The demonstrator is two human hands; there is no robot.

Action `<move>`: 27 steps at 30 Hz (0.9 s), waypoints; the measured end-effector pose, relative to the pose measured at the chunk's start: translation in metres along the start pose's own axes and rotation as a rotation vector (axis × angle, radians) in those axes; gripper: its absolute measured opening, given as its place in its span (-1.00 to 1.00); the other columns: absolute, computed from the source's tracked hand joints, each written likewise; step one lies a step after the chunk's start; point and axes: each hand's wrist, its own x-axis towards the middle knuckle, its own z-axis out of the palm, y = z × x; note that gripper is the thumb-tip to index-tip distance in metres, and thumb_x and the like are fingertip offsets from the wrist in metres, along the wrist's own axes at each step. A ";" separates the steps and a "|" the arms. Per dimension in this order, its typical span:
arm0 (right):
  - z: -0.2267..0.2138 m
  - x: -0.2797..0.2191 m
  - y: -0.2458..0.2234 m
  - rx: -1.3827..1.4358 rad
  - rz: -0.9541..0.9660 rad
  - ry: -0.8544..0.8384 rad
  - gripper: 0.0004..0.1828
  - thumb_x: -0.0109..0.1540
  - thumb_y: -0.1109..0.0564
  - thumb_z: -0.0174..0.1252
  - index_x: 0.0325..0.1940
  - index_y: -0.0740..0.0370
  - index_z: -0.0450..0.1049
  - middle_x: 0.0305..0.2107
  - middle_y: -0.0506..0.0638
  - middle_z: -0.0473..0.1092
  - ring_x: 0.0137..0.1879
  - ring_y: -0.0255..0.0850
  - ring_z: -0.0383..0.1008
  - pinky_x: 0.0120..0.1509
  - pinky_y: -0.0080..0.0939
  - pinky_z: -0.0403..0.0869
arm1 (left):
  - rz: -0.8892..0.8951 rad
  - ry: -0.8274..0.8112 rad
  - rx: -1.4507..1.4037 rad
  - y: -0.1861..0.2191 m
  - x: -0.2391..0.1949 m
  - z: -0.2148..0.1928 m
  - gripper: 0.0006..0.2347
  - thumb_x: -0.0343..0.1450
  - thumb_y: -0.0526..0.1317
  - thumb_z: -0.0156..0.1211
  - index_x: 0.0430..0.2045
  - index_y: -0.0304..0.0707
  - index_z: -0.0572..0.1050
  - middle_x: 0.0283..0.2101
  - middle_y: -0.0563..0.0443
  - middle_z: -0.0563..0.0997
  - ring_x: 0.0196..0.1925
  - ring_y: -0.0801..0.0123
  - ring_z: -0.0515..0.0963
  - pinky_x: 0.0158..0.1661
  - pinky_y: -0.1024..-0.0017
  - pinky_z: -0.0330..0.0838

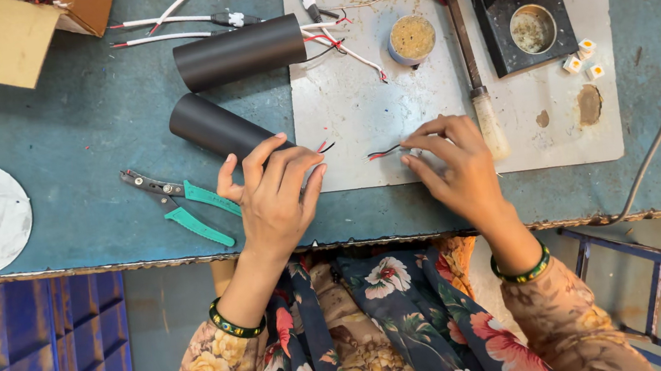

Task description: The person solders wires to a small white electrical component using a soldering iron and solder wire. They handle black cylindrical objects and red and black wires, placing the soldered component into a cylinder and continuing to solder additional wires.

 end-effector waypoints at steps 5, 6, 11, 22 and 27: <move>0.004 -0.013 -0.002 -0.012 -0.013 0.076 -0.78 0.15 0.27 0.42 -0.13 0.19 0.62 -0.13 0.01 0.49 0.06 -0.05 0.44 0.15 -0.07 0.41 | 0.027 0.006 0.016 -0.002 0.003 0.009 -0.91 0.47 -0.19 0.39 -0.23 0.02 0.58 -0.12 0.34 0.62 0.24 0.44 0.49 0.36 0.08 -0.17; 0.005 -0.014 -0.002 -0.015 -0.011 0.088 -0.78 0.15 0.28 0.42 -0.14 0.19 0.61 -0.13 0.01 0.50 0.06 -0.05 0.45 0.15 -0.07 0.41 | 0.028 -0.004 0.014 -0.002 0.004 0.012 -0.91 0.46 -0.21 0.39 -0.24 0.03 0.58 -0.15 0.34 0.62 0.23 0.46 0.50 0.36 0.08 -0.15; -0.001 -0.021 0.001 0.033 0.062 0.128 -0.80 0.20 0.29 0.40 -0.11 0.17 0.61 -0.11 0.00 0.49 0.08 -0.08 0.48 0.17 -0.11 0.44 | 0.175 -0.065 0.036 -0.010 0.003 0.018 -0.90 0.42 -0.24 0.39 -0.29 0.03 0.57 -0.21 0.30 0.59 0.13 0.48 0.55 0.33 0.10 -0.05; 0.000 0.001 -0.004 -0.106 -0.055 0.009 -0.71 0.15 0.23 0.43 -0.06 0.16 0.60 -0.08 0.00 0.47 0.03 -0.01 0.43 0.11 -0.05 0.39 | 0.144 -0.098 -0.060 -0.004 0.006 0.009 -0.88 0.42 -0.22 0.37 -0.22 -0.01 0.58 -0.09 0.20 0.58 0.14 0.39 0.53 0.32 0.09 -0.06; 0.004 -0.002 -0.003 -0.068 0.037 -0.005 -0.53 0.08 0.15 0.47 0.05 0.23 0.55 -0.09 0.11 0.42 0.04 0.07 0.44 0.05 -0.02 0.44 | 0.173 -0.050 -0.116 0.013 0.024 0.006 -0.89 0.47 -0.20 0.38 -0.21 0.01 0.57 -0.06 0.24 0.56 0.23 0.40 0.49 0.34 0.09 -0.09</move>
